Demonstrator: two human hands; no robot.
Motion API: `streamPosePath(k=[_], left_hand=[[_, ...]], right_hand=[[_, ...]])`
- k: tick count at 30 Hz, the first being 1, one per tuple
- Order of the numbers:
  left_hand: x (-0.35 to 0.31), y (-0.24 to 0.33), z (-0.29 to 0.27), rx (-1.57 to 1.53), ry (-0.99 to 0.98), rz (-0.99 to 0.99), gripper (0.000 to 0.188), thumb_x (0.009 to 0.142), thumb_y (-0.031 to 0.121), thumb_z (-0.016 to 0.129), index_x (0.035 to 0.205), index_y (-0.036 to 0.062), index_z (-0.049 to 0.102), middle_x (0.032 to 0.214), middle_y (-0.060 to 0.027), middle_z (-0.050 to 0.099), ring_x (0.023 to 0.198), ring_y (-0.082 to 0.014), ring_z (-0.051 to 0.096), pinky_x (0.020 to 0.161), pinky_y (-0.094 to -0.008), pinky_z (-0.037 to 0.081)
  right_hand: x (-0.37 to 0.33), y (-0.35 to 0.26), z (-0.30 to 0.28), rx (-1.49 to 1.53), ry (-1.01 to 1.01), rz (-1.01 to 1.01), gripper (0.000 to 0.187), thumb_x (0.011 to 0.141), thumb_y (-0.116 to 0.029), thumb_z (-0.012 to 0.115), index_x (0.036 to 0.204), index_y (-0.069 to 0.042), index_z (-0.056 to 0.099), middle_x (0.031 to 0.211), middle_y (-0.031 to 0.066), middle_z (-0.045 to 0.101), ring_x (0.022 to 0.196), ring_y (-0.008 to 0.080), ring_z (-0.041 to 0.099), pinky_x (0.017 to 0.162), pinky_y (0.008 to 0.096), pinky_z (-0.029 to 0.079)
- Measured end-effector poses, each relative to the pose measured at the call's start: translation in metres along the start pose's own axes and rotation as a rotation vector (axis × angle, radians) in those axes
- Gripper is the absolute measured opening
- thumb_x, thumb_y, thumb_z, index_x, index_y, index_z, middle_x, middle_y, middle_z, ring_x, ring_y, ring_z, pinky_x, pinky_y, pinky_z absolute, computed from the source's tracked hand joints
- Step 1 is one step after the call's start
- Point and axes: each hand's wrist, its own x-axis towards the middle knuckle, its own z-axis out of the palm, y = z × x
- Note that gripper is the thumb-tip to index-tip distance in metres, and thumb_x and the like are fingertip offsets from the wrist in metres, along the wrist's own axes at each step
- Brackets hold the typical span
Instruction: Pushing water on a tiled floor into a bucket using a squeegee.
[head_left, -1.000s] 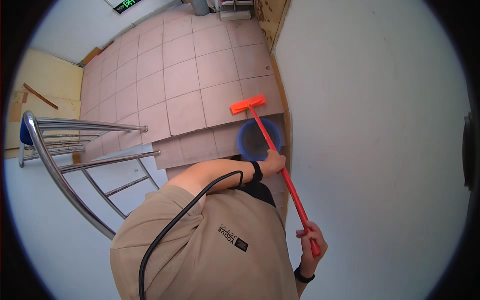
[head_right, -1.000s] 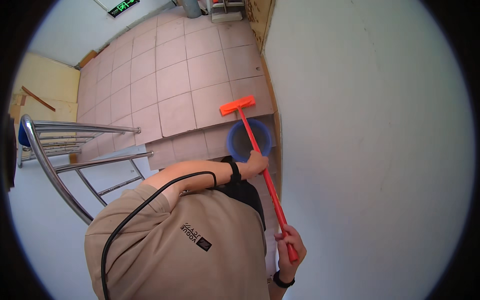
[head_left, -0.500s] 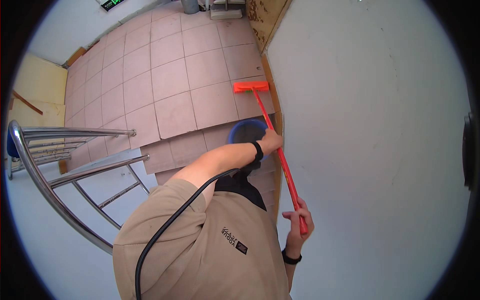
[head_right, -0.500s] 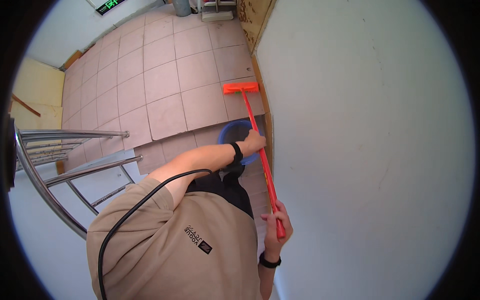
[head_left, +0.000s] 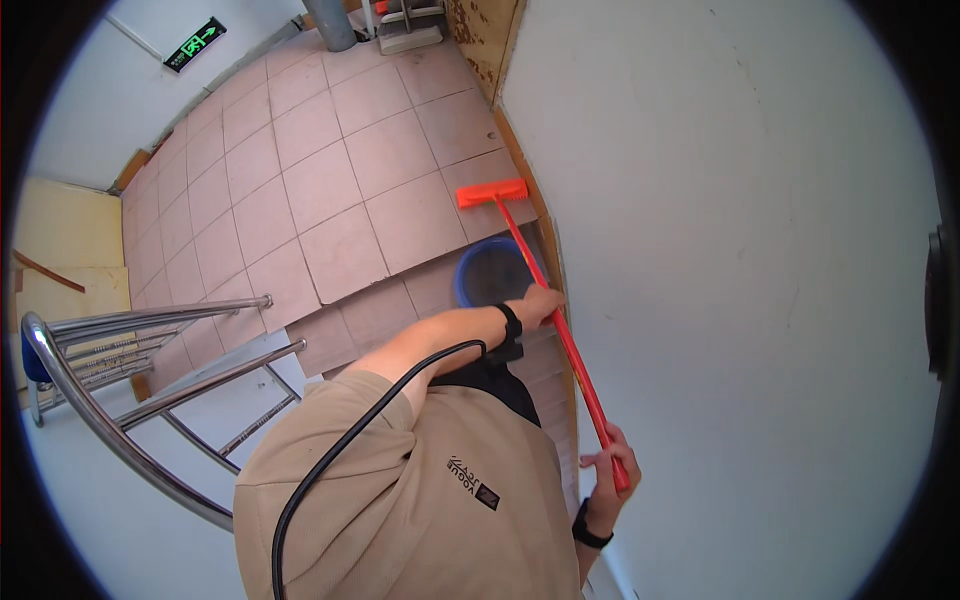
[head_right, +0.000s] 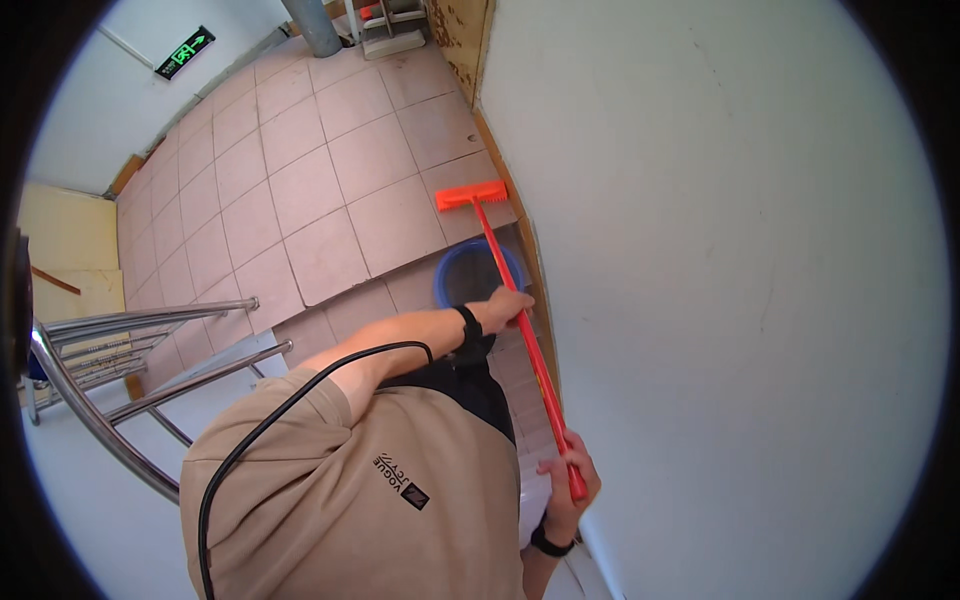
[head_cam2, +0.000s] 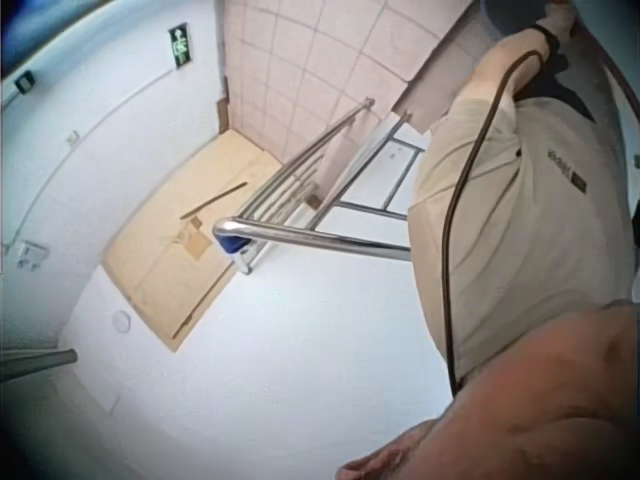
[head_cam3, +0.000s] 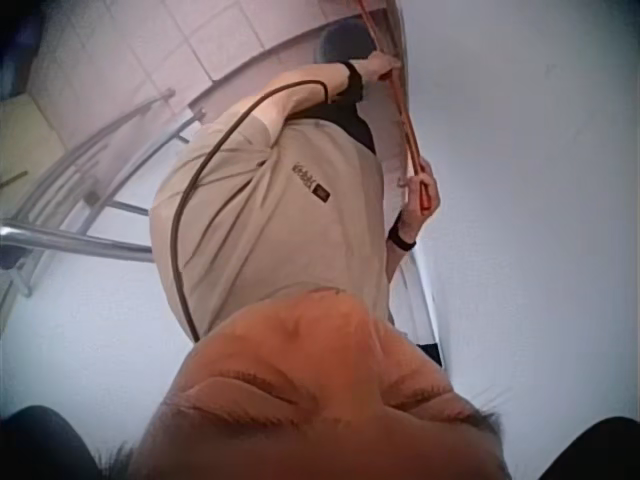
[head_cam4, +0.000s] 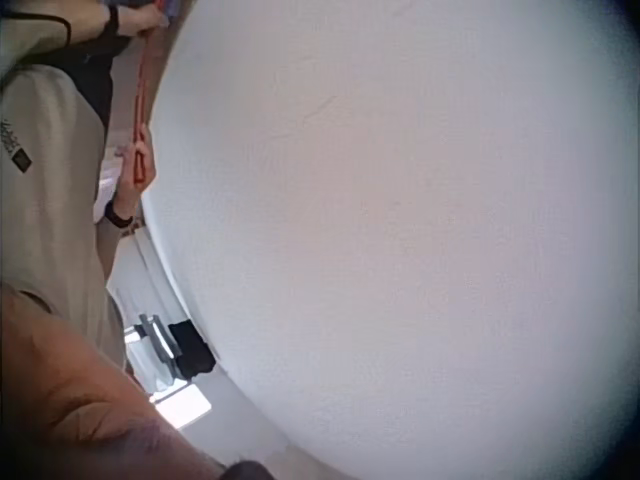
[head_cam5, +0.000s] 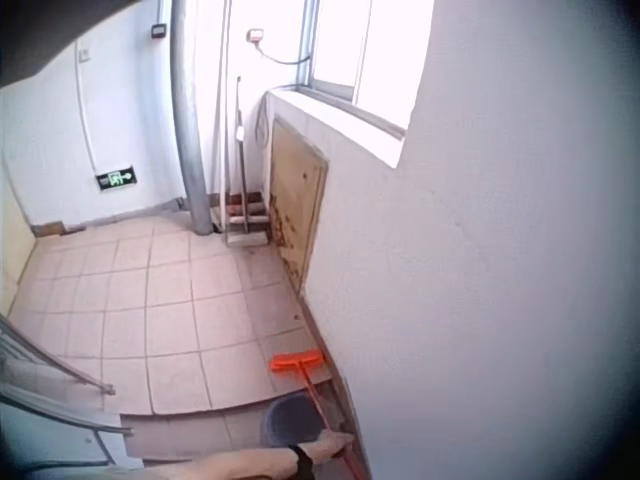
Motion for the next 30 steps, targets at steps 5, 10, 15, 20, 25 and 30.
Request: streamPosePath(k=[5,10,15,20,25,30], left_hand=[[-0.024,-0.031,0.012,-0.151,0.016,-0.025,0.018,0.085,0.015,0.069,0.079,0.0019,0.059,0.074,-0.0083,0.063,0.062,-0.0195,0.062,0.048,-0.0335,0.049],[-0.031,-0.034,0.017,-0.046,-0.044,-0.065,0.018,0.087,0.016,0.068,0.08,0.0013,0.058,0.075,-0.0088,0.063,0.06,-0.0192,0.061,0.047,-0.0327,0.047],[-0.019,-0.012,-0.007,-0.039,0.01,0.03,0.019,0.085,0.015,0.068,0.079,0.0003,0.057,0.073,-0.0098,0.061,0.058,-0.02,0.059,0.044,-0.0334,0.045],[0.02,0.018,-0.048,-0.013,0.092,0.13,0.03,0.084,0.014,0.07,0.098,-0.0057,0.052,0.074,-0.0108,0.057,0.058,-0.0207,0.059,0.042,-0.0352,0.045],[0.035,0.051,-0.079,0.156,0.253,0.207,0.064,0.086,0.012,0.067,0.127,-0.0103,0.023,0.086,-0.0174,0.059,0.061,-0.0247,0.062,0.044,-0.0366,0.049],[0.044,0.056,-0.09,0.245,0.268,0.142,0.061,0.086,0.009,0.063,0.127,-0.0105,0.022,0.089,-0.0209,0.06,0.066,-0.0293,0.065,0.048,-0.0392,0.054]], right_hand=[[-0.025,-0.012,-0.027,-0.021,0.037,0.026,0.009,0.093,-0.009,0.058,0.089,-0.002,0.061,0.069,0.0158,0.067,0.116,0.033,0.059,0.084,0.041,0.055],[-0.026,-0.028,-0.033,0.013,0.039,0.124,0.012,0.094,-0.014,0.06,0.091,-0.002,0.06,0.084,0.0218,0.07,0.1,0.028,0.067,0.086,0.0406,0.054],[-0.008,-0.009,-0.014,-0.032,-0.039,-0.01,0.011,0.096,-0.012,0.058,0.091,-0.002,0.06,0.076,0.0169,0.07,0.12,0.0333,0.058,0.096,0.0426,0.05],[0.017,0.008,0.027,0.034,-0.079,-0.038,0.009,0.095,-0.009,0.058,0.091,-0.002,0.061,0.088,0.0187,0.071,0.119,0.0328,0.059,0.091,0.0399,0.054],[0.037,0.027,0.057,0.131,-0.133,0.01,0.006,0.093,-0.007,0.062,0.092,0.0,0.062,0.129,0.0254,0.059,0.1,0.0247,0.064,0.091,0.0366,0.051],[0.04,0.022,0.058,0.196,-0.167,0.13,0.009,0.093,-0.008,0.064,0.09,-0.001,0.063,0.123,0.0252,0.064,0.121,0.0283,0.059,0.101,0.0402,0.046]])
